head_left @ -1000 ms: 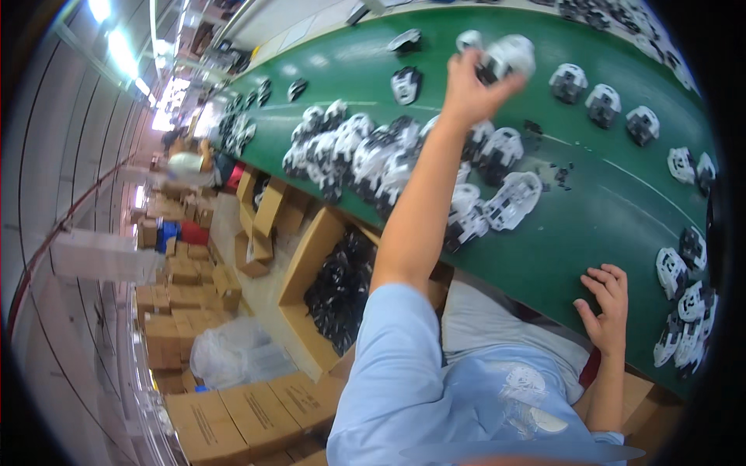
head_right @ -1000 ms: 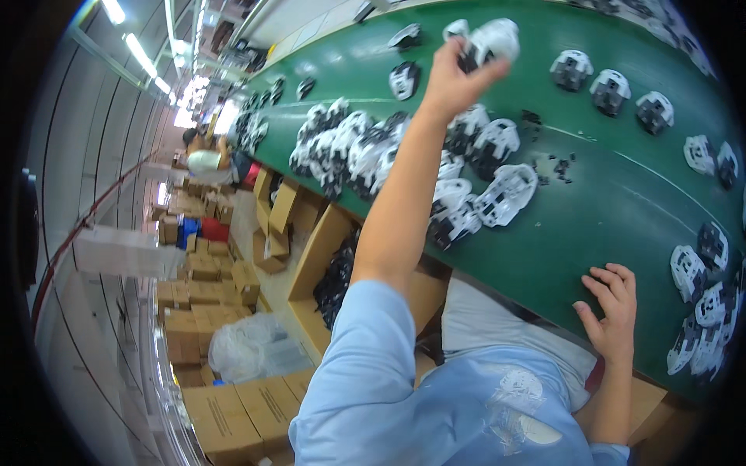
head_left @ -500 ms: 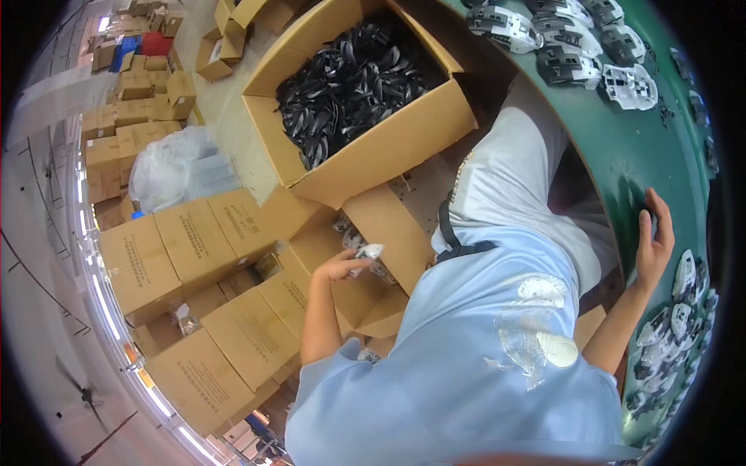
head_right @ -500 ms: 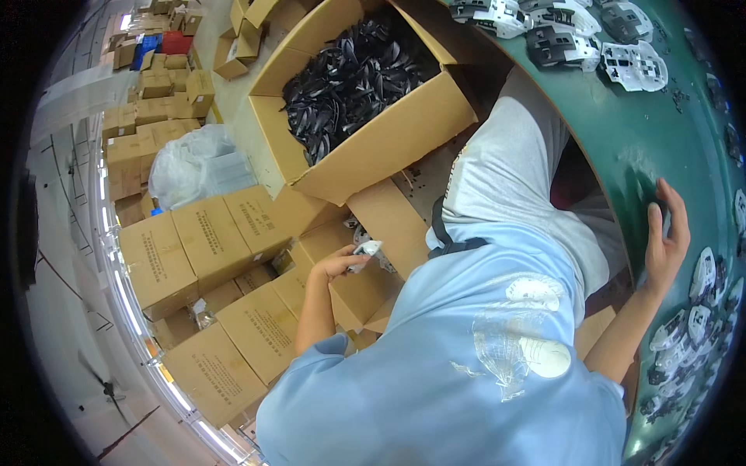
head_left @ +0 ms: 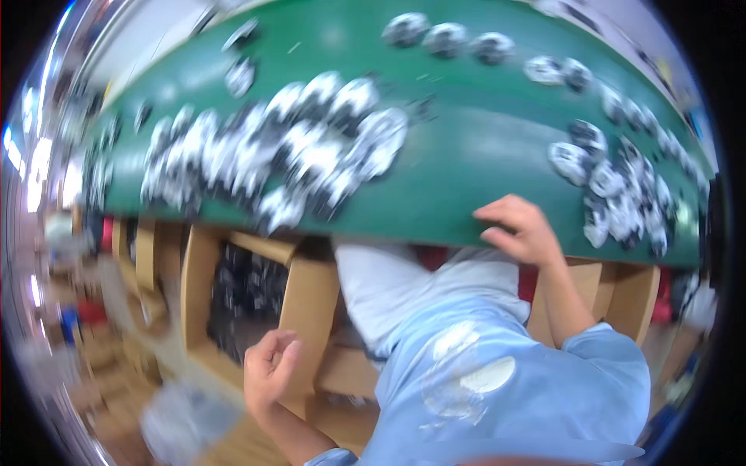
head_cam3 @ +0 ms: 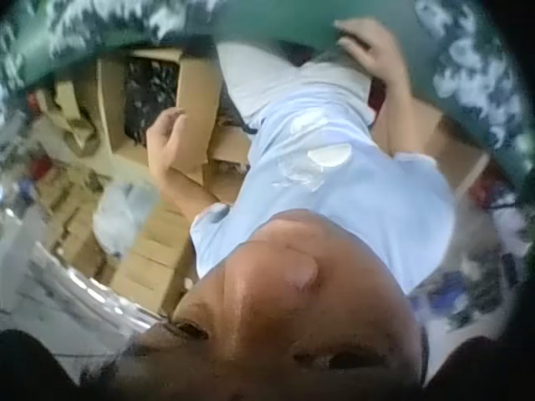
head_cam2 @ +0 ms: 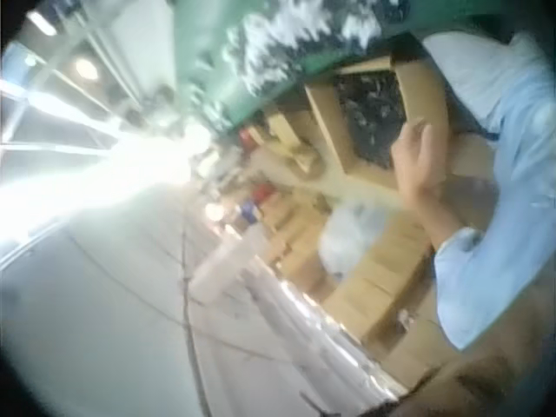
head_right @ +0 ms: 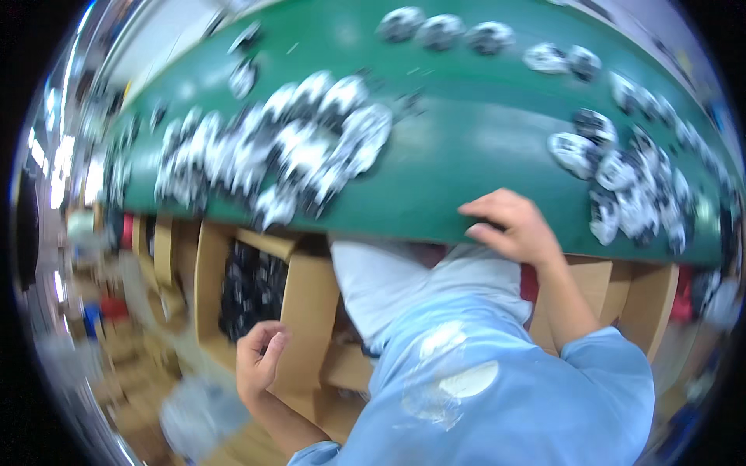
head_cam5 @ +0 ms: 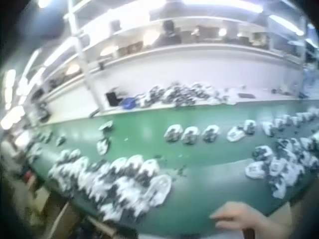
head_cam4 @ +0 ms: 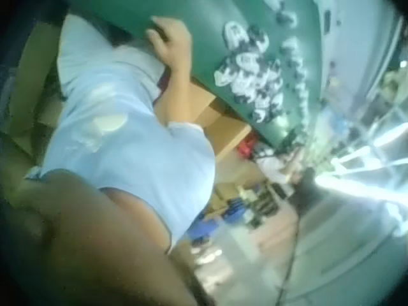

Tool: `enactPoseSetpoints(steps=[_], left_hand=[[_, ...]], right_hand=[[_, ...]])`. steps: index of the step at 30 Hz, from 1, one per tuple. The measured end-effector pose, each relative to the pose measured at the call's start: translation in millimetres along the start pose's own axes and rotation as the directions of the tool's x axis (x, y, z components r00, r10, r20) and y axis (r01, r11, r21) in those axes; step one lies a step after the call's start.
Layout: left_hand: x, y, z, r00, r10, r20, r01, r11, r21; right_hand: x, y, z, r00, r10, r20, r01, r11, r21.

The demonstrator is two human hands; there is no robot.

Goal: The person assembles computer mouse shells by taking components from the conveyor table and a box, attaching side panels onto the mouse frames by hand, and placing the assembled pieces onto the conveyor belt.

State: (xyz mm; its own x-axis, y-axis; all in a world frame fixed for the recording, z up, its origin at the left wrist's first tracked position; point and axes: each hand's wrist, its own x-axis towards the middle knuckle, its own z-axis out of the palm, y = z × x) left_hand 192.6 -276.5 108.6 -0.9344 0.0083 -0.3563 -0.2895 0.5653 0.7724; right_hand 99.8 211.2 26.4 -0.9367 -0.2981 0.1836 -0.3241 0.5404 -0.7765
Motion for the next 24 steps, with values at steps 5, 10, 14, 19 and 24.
enactPoseSetpoints(steps=[5, 10, 14, 19, 24], left_hand=[[244, 175, 113, 0.555, 0.812, 0.180, -0.817, 0.492, 0.302], [425, 265, 213, 0.615, 0.774, 0.149, -0.701, 0.450, 0.554], [455, 306, 257, 0.875, 0.482, 0.045, -0.379, 0.625, 0.682], [471, 305, 249, 0.879, 0.462, 0.114, -0.378, 0.533, 0.756], [350, 288, 158, 0.811, 0.417, 0.411, -0.411, 0.905, -0.108]], right_hand=[[-36, -4, -12, 0.994, -0.053, -0.091, 0.048, 0.997, -0.055], [-81, -19, -24, 0.991, 0.005, -0.131, -0.016, 0.997, -0.077], [-131, -26, -31, 0.942, 0.185, -0.280, -0.202, 0.979, -0.032], [-125, -25, -36, 0.946, 0.166, -0.278, -0.155, 0.986, 0.061], [-68, 2, -46, 0.987, -0.060, -0.152, 0.070, 0.996, 0.058]])
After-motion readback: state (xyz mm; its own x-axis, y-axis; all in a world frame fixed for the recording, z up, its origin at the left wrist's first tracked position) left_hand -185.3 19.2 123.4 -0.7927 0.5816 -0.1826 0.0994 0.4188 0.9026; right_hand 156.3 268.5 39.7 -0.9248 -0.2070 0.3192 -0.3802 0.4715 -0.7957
